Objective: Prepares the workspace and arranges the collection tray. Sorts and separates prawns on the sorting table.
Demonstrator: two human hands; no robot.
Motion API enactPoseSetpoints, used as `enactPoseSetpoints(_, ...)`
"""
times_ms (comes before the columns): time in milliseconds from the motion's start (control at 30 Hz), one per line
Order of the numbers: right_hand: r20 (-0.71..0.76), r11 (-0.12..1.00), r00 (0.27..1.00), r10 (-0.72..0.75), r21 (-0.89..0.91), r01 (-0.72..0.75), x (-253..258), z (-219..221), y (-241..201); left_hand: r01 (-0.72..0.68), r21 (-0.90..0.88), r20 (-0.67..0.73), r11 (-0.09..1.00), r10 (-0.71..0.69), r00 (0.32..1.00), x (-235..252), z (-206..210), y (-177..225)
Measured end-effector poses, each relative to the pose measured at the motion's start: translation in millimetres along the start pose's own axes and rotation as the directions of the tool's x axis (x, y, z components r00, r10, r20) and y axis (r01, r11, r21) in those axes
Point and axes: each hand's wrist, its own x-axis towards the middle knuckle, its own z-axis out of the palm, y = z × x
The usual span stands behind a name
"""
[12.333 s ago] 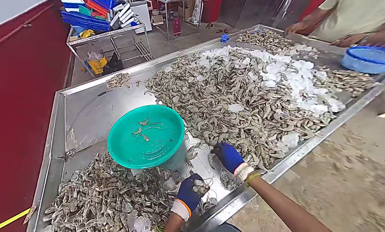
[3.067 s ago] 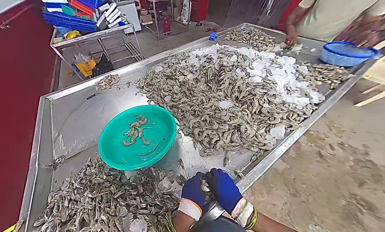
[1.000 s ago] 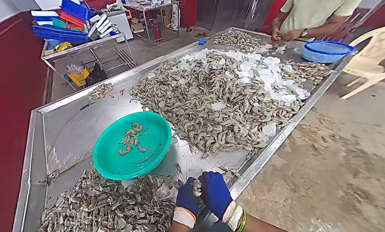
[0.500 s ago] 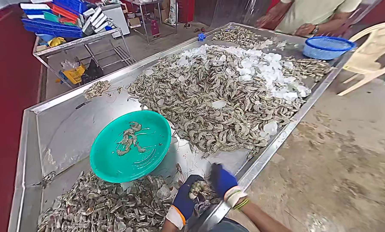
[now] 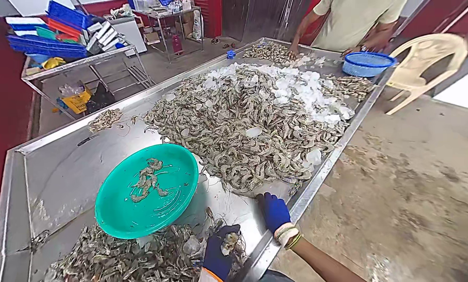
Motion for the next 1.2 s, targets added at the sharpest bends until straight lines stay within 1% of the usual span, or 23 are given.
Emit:
enactPoseSetpoints(33, 0.008, 1.0, 1.0, -0.01, -0.003, 0.01, -7.0, -1.0, -5.4, -0.037, 0.026, 0.01, 0.999, 0.037, 0.999, 0.2, 2.4, 0.2)
enactPoseSetpoints(100, 0.0, 0.998, 1.0, -0.022, 0.066, 0.022, -8.3, -17.2, -3.5, -0.091, 0.044, 0.002, 0.995, 0.091, 0.996, -0.8, 3.0, 2.5)
enactPoseSetpoints(167, -0.023, 0.992, 0.997, -0.074, 0.103, 0.076, 2.1, -29.8, 2.9, -0.098, 0.053, -0.01, 0.994, 0.098, 0.995, -3.3, 2.0, 3.1)
enactPoseSetpoints(200, 0.006, 0.992, 0.996, -0.086, 0.093, 0.085, 6.7, -29.3, 1.9, -0.095, 0.065, -0.01, 0.993, 0.095, 0.995, -5.0, 2.6, 1.2)
enactPoseSetpoints(233, 0.05, 0.995, 0.996, -0.073, 0.066, 0.069, 8.1, -24.1, -3.7, -0.097, 0.083, -0.005, 0.992, 0.098, 0.995, -6.4, 3.8, -1.1)
enactPoseSetpoints(300, 0.135, 0.996, 0.989, -0.056, 0.071, 0.047, -5.9, -9.4, -22.3, -0.107, 0.136, 0.021, 0.985, 0.105, 0.994, -7.5, 5.7, -2.0)
enactPoseSetpoints(367, 0.281, 0.99, 0.952, -0.124, 0.095, 0.101, -34.5, -1.3, -41.0, -0.112, 0.247, 0.039, 0.963, 0.105, 0.994, -4.7, 6.5, 2.0)
enactPoseSetpoints(400, 0.364, 0.984, 0.916, -0.17, 0.118, 0.135, -49.1, 2.7, -47.7, -0.092, 0.303, 0.055, 0.949, 0.079, 0.995, -2.9, 6.7, 3.3)
enactPoseSetpoints(467, 0.437, 0.967, 0.869, -0.233, 0.201, 0.158, -70.9, 4.2, -57.0, 0.009, 0.377, 0.047, 0.926, -0.029, 0.998, 1.9, 11.1, 7.2)
enactPoseSetpoints(500, 0.438, 0.961, 0.864, -0.247, 0.227, 0.16, -78.5, -0.6, -60.9, 0.078, 0.396, 0.012, 0.915, -0.09, 0.996, 2.9, 14.3, 10.4)
enactPoseSetpoints(567, 0.371, 0.952, 0.883, -0.286, 0.215, 0.218, -84.6, -7.4, -63.4, 0.188, 0.422, -0.074, 0.887, -0.173, 0.982, 2.7, 17.9, 17.9)
enactPoseSetpoints(633, 0.251, 0.923, 0.889, -0.383, 0.135, 0.359, -82.5, -5.9, -60.1, 0.268, 0.483, -0.116, 0.834, -0.242, 0.963, 6.9, 17.5, 25.8)
enactPoseSetpoints(700, 0.118, 0.859, 0.851, -0.512, 0.039, 0.511, -78.3, -1.6, -53.5, 0.33, 0.493, -0.071, 0.805, -0.34, 0.938, 12.3, 13.9, 31.1)
enactPoseSetpoints(767, 0.047, 0.817, 0.817, -0.575, -0.01, 0.576, -75.1, 0.0, -47.6, 0.392, 0.399, -0.006, 0.829, -0.425, 0.905, 13.8, 11.4, 30.7)
enactPoseSetpoints(800, 0.049, 0.822, 0.822, -0.568, -0.013, 0.569, -73.0, -1.0, -45.3, 0.429, 0.318, 0.016, 0.846, -0.457, 0.89, 13.0, 10.0, 29.8)
enactPoseSetpoints(833, 0.037, 0.847, 0.847, -0.531, 0.003, 0.531, -68.6, -4.5, -41.4, 0.464, 0.234, 0.033, 0.854, -0.484, 0.874, 11.5, 7.6, 30.6)
enactPoseSetpoints(867, 0.011, 0.889, 0.889, -0.458, 0.037, 0.457, -59.7, -11.9, -33.3, 0.479, 0.174, 0.037, 0.861, -0.492, 0.87, 8.9, 4.5, 33.1)
enactPoseSetpoints(933, -0.023, 0.959, 0.967, -0.254, 0.121, 0.255, -26.4, -33.1, -3.8, 0.477, 0.131, 0.006, 0.869, -0.482, 0.876, 2.1, -2.2, 39.2)
enactPoseSetpoints(1000, -0.069, 0.966, 0.989, -0.135, 0.212, 0.146, 17.6, -45.3, 26.9, 0.47, 0.115, 0.011, 0.875, -0.475, 0.88, 0.8, -12.6, 34.4)
enactPoseSetpoints(1033, -0.108, 0.962, 0.987, -0.116, 0.235, 0.139, 36.9, -42.9, 34.2, 0.455, 0.085, 0.038, 0.887, -0.459, 0.888, 0.8, -17.2, 26.6)
enactPoseSetpoints(1067, -0.14, 0.961, 0.984, -0.113, 0.235, 0.144, 50.1, -36.4, 33.3, 0.403, 0.038, 0.055, 0.914, -0.405, 0.913, 1.0, -18.4, 19.4)
enactPoseSetpoints(1100, -0.132, 0.964, 0.984, -0.116, 0.225, 0.144, 54.8, -29.2, 23.9, 0.334, -0.033, 0.067, 0.942, -0.331, 0.941, 1.8, -17.5, 15.8)
enactPoseSetpoints(1200, -0.009, 0.953, 0.992, -0.126, 0.275, 0.123, 36.9, -7.4, -17.4, 0.12, -0.211, 0.102, 0.97, -0.1, 0.99, 7.8, -17.2, 9.0)
